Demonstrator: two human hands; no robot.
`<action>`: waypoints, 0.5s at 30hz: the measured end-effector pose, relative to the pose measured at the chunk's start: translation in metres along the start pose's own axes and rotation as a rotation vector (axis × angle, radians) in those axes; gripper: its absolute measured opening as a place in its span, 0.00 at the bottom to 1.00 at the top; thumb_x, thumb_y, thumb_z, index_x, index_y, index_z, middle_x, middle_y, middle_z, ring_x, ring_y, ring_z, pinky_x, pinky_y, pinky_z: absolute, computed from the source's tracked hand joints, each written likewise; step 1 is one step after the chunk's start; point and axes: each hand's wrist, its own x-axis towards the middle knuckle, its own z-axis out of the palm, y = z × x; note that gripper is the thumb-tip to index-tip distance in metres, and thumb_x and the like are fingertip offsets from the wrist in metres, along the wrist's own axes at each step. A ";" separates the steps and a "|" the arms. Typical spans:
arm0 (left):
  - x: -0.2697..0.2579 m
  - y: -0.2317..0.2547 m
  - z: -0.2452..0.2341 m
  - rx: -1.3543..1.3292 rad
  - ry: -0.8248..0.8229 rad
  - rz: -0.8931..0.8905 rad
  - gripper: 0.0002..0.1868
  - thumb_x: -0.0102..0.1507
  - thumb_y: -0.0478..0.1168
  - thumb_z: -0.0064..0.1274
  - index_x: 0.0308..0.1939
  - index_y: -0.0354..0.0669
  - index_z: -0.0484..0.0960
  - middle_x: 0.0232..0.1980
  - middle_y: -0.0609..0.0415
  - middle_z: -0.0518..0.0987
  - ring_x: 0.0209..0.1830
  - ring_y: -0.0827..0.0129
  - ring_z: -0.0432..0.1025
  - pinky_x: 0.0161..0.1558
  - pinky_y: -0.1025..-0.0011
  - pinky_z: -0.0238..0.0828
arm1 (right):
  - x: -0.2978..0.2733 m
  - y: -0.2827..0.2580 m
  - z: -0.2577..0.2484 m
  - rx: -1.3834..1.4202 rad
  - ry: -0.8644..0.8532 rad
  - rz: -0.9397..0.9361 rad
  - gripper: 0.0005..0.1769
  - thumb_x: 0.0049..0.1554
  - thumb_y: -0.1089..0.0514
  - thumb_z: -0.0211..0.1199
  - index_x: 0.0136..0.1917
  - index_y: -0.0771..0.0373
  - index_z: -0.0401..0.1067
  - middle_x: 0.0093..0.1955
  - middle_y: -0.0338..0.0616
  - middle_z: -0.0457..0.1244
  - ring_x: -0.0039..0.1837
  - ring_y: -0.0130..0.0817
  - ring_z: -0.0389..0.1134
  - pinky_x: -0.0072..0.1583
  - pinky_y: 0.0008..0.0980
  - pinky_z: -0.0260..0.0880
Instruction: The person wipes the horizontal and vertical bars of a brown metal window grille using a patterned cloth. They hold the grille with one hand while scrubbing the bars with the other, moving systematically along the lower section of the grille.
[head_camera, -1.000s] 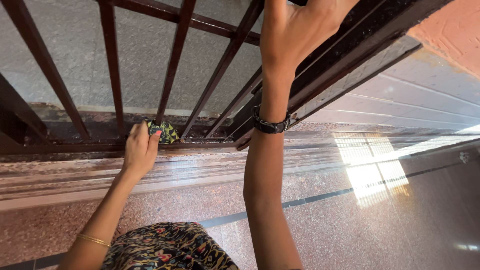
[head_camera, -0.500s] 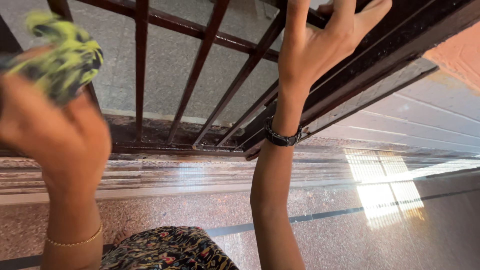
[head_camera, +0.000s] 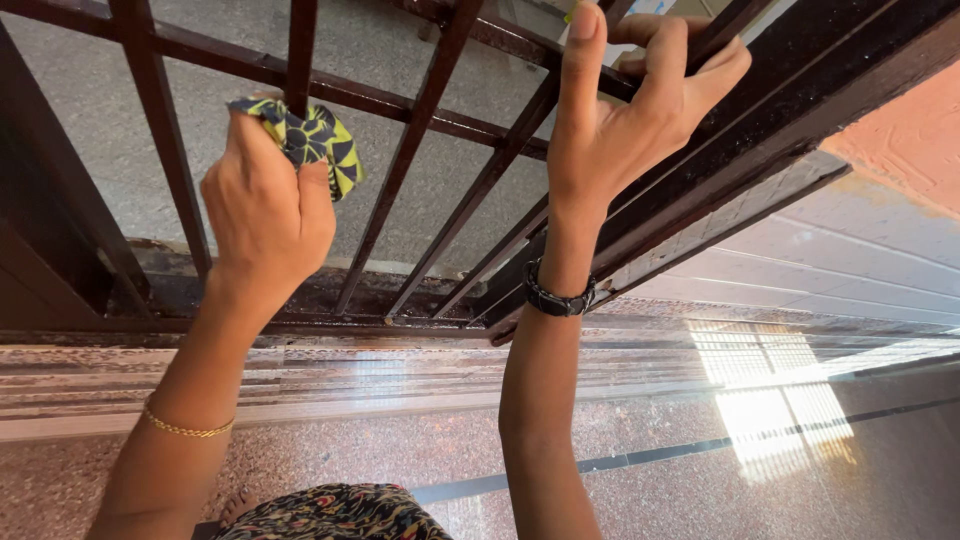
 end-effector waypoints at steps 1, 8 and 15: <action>0.000 -0.002 -0.006 0.045 -0.030 0.015 0.17 0.69 0.32 0.52 0.59 0.28 0.66 0.42 0.41 0.75 0.36 0.52 0.75 0.38 0.57 0.70 | 0.000 -0.001 0.000 0.001 -0.001 0.001 0.27 0.67 0.35 0.64 0.46 0.62 0.73 0.53 0.40 0.51 0.47 0.22 0.60 0.46 0.23 0.65; -0.026 -0.026 0.008 0.010 -0.121 -0.136 0.09 0.74 0.34 0.51 0.52 0.32 0.69 0.35 0.48 0.74 0.28 0.59 0.71 0.30 0.60 0.65 | 0.000 -0.002 -0.002 -0.002 -0.022 0.002 0.27 0.68 0.36 0.65 0.47 0.63 0.73 0.53 0.40 0.51 0.46 0.22 0.60 0.47 0.24 0.65; -0.147 -0.069 0.033 0.204 -0.162 -0.250 0.11 0.71 0.35 0.54 0.46 0.31 0.68 0.32 0.46 0.74 0.26 0.59 0.72 0.26 0.63 0.66 | 0.000 -0.003 -0.004 0.015 -0.035 0.007 0.26 0.68 0.37 0.64 0.47 0.63 0.73 0.54 0.42 0.52 0.48 0.23 0.59 0.48 0.25 0.65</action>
